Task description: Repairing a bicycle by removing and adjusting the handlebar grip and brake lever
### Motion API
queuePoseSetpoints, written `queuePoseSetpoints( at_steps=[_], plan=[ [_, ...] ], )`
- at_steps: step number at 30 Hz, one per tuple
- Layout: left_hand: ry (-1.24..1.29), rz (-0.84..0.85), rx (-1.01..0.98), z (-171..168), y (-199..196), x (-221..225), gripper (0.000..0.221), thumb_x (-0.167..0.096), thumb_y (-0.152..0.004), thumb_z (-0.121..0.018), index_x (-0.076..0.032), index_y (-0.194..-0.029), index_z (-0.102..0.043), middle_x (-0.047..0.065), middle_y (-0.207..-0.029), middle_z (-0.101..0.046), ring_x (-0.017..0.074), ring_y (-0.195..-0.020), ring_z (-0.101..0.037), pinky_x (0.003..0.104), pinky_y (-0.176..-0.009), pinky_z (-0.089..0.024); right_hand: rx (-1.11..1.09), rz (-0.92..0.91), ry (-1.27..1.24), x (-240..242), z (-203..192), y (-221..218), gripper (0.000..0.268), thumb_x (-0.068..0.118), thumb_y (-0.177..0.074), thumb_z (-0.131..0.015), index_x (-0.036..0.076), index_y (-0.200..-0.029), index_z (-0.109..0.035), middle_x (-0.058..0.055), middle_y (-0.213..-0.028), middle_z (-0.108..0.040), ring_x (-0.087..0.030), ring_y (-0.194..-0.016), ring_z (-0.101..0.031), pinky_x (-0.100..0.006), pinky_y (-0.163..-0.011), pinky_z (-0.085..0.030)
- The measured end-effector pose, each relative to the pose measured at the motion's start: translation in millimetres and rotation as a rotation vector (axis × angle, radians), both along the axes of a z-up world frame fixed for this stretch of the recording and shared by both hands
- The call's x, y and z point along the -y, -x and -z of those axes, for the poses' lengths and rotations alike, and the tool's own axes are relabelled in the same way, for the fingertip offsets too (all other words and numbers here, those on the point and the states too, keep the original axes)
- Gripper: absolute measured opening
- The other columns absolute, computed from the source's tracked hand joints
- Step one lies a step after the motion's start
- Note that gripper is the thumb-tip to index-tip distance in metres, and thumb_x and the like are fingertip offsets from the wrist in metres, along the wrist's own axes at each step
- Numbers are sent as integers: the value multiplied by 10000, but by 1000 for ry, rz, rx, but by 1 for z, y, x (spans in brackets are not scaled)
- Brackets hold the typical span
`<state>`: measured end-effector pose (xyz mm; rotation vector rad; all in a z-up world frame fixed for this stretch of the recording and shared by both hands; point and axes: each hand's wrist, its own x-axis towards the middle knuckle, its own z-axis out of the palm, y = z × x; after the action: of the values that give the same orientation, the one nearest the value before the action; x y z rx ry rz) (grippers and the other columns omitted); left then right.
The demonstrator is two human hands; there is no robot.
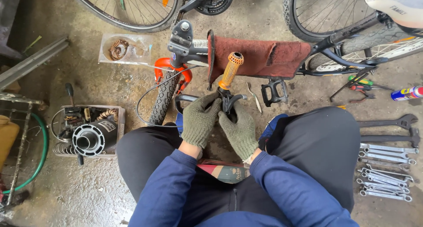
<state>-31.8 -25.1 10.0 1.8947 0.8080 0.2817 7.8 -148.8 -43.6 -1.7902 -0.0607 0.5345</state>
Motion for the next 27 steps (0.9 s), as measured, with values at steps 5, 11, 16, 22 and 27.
queuePoseSetpoints(
  at_steps=[5, 11, 16, 22, 27],
  plan=[
    [-122, 39, 141, 2, 3, -2, 230, -255, -960, -734, -139, -1152, -786, 149, -1033, -788, 361, -1010, -737, 460, -848, -616, -102, -48, -51, -1, -21, -5, 645, 380, -945, -700, 113, -1499, -509, -174, -1423, -610, -349, -1369, -548, -463, -1071, -508],
    [-790, 404, 65, 21, 2, -20, 214, -269, -994, -623, -259, -1195, -697, 60, -1081, -740, 340, -946, -743, 491, -880, -578, -47, -39, -130, 0, -13, -7, 499, 272, -942, -697, 50, -1376, -593, -252, -1305, -645, -438, -1319, -564, -524, -1034, -519],
    [-909, 567, 178, 13, -9, -37, 258, -161, -963, -643, -76, -1206, -665, 210, -1065, -714, 477, -907, -704, 604, -825, -557, -16, -102, -19, -2, -35, -7, 594, 290, -1018, -606, -16, -1505, -459, -259, -1443, -553, -380, -1423, -448, -426, -1172, -401],
    [-1093, 679, 155, 18, -16, -49, 227, -316, -918, -663, -131, -1050, -659, 122, -964, -674, 385, -875, -711, 527, -793, -578, 205, -174, 58, 8, -11, -18, 291, 200, -840, -746, 70, -1095, -695, -19, -918, -723, -118, -734, -605, -251, -685, -492],
    [-1124, 677, 192, 42, -17, -54, 316, -310, -893, -702, -65, -1085, -647, 191, -982, -665, 428, -888, -704, 565, -803, -573, 154, -181, 19, 7, -15, -15, 319, 211, -842, -740, 61, -1118, -681, -34, -966, -738, -124, -799, -632, -250, -747, -502]
  ],
)
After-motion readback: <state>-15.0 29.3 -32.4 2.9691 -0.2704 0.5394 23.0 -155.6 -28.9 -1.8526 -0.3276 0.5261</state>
